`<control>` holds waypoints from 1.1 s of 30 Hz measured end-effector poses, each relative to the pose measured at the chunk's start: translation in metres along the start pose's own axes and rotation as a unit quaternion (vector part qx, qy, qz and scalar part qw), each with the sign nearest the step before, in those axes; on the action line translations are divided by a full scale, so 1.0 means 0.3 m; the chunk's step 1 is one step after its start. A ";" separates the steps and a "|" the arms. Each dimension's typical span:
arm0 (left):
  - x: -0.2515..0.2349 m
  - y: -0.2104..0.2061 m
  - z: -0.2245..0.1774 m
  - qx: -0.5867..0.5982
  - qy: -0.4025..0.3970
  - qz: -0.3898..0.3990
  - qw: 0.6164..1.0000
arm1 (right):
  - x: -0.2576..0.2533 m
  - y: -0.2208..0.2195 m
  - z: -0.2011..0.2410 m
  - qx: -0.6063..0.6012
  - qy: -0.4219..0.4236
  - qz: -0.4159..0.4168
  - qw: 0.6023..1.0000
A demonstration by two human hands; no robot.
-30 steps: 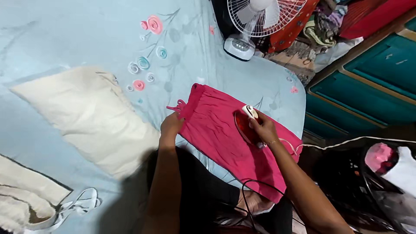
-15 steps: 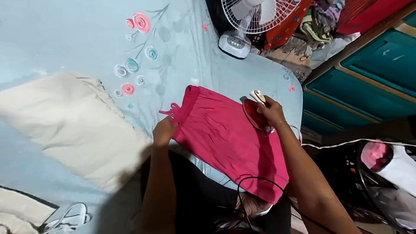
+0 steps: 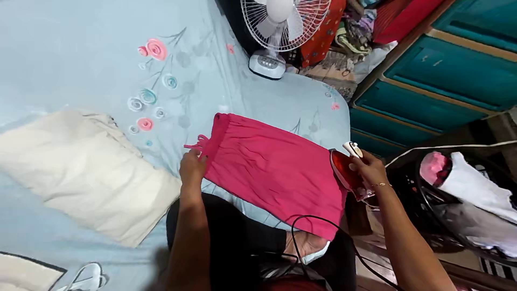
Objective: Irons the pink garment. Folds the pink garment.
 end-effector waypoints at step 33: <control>0.364 -0.717 -1.015 -0.035 -0.517 0.165 0.839 | 0.148 0.329 -0.567 -0.124 -0.020 -0.150 0.981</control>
Point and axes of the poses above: each hand's wrist, its own x-axis away from the middle knuckle, its own y-axis out of the back of the hand, z = x × y, the point moved 5 cm from there along -x, towards the middle knuckle, and after that the axes turned 9 degrees about -z, right-handed, at the moved point
